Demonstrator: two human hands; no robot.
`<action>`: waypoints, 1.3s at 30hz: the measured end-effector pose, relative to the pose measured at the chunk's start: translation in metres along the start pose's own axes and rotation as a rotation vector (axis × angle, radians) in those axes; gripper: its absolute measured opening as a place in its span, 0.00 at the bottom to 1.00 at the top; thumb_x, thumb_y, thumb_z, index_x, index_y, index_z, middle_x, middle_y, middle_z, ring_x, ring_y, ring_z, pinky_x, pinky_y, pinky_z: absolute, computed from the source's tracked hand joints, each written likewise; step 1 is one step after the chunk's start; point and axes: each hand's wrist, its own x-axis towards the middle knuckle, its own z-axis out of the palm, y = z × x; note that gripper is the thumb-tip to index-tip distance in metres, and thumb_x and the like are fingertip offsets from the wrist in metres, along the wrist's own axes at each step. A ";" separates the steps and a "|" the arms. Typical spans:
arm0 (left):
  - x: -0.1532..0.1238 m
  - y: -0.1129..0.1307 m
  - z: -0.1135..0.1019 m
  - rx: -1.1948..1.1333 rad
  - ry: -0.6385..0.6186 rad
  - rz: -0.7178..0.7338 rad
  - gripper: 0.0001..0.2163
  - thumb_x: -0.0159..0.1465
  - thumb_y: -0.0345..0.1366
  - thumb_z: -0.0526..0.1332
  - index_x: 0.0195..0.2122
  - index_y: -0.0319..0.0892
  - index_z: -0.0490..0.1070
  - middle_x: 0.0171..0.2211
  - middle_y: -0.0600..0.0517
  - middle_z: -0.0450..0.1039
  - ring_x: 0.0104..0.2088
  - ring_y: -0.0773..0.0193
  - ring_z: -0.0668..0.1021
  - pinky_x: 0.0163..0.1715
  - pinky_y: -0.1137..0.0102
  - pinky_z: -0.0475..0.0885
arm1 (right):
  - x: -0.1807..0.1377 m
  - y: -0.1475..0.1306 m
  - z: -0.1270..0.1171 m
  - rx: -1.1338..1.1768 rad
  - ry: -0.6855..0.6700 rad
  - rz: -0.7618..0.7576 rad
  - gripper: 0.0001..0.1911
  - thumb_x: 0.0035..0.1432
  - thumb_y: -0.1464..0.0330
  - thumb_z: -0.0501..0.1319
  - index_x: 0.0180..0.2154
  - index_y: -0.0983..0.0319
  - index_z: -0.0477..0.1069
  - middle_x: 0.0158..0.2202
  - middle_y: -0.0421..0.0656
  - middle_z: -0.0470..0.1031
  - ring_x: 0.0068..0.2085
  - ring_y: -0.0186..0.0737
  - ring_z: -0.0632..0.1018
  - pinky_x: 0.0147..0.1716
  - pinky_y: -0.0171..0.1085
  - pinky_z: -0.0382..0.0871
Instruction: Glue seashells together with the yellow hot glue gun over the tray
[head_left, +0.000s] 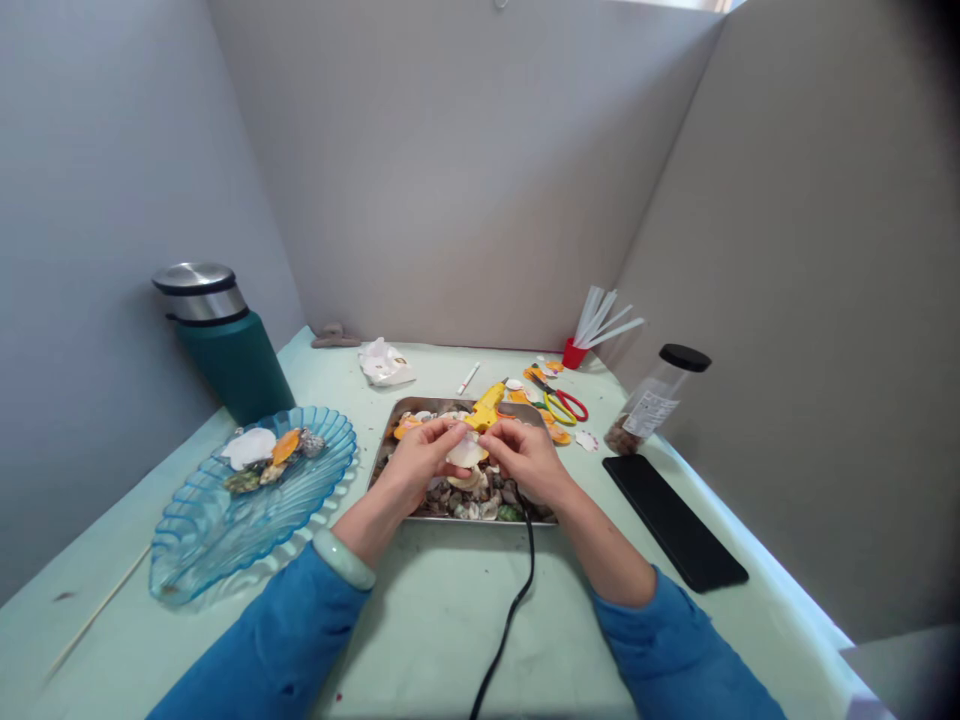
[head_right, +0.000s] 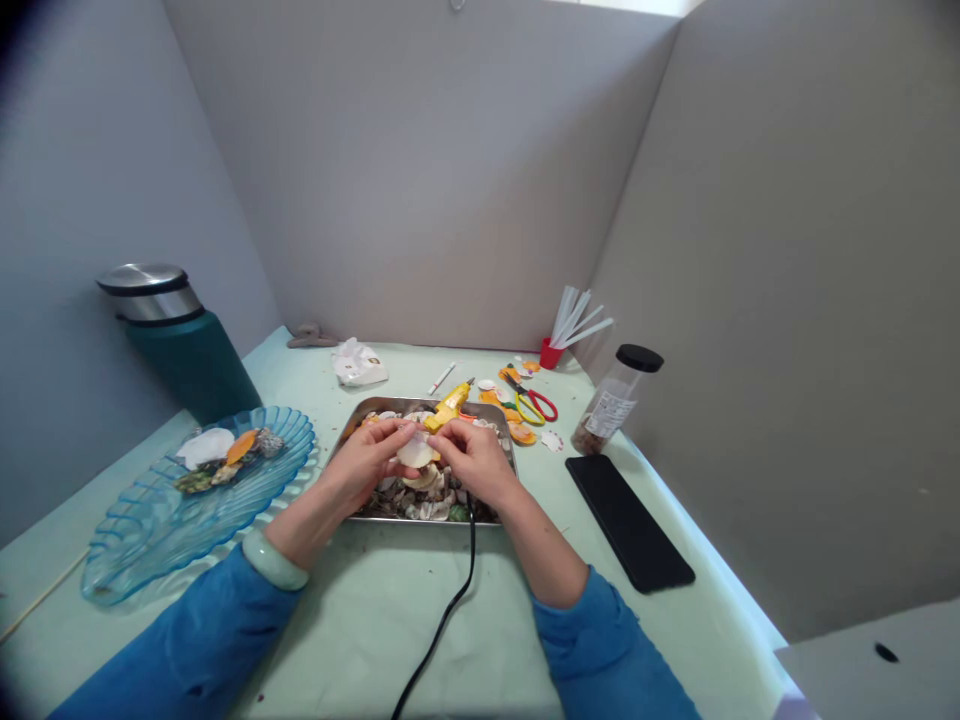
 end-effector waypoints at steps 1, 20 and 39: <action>0.000 0.000 0.000 -0.014 0.001 -0.002 0.18 0.49 0.45 0.67 0.36 0.36 0.73 0.33 0.48 0.73 0.30 0.66 0.75 0.23 0.73 0.74 | 0.000 0.000 0.001 0.002 0.004 -0.005 0.13 0.57 0.61 0.57 0.26 0.62 0.67 0.19 0.36 0.65 0.21 0.29 0.64 0.21 0.29 0.56; 0.003 -0.003 -0.001 0.095 0.033 0.091 0.16 0.48 0.43 0.67 0.33 0.36 0.74 0.30 0.50 0.73 0.28 0.67 0.75 0.25 0.73 0.73 | 0.000 0.001 0.005 0.091 0.038 -0.071 0.09 0.57 0.61 0.57 0.33 0.61 0.66 0.26 0.38 0.68 0.23 0.30 0.67 0.22 0.30 0.60; 0.000 0.003 0.002 0.024 0.045 0.002 0.17 0.47 0.45 0.68 0.29 0.35 0.74 0.27 0.48 0.73 0.26 0.67 0.75 0.22 0.74 0.73 | 0.000 0.002 0.002 -0.005 0.038 -0.065 0.11 0.58 0.61 0.55 0.30 0.62 0.67 0.22 0.38 0.66 0.22 0.30 0.65 0.21 0.29 0.58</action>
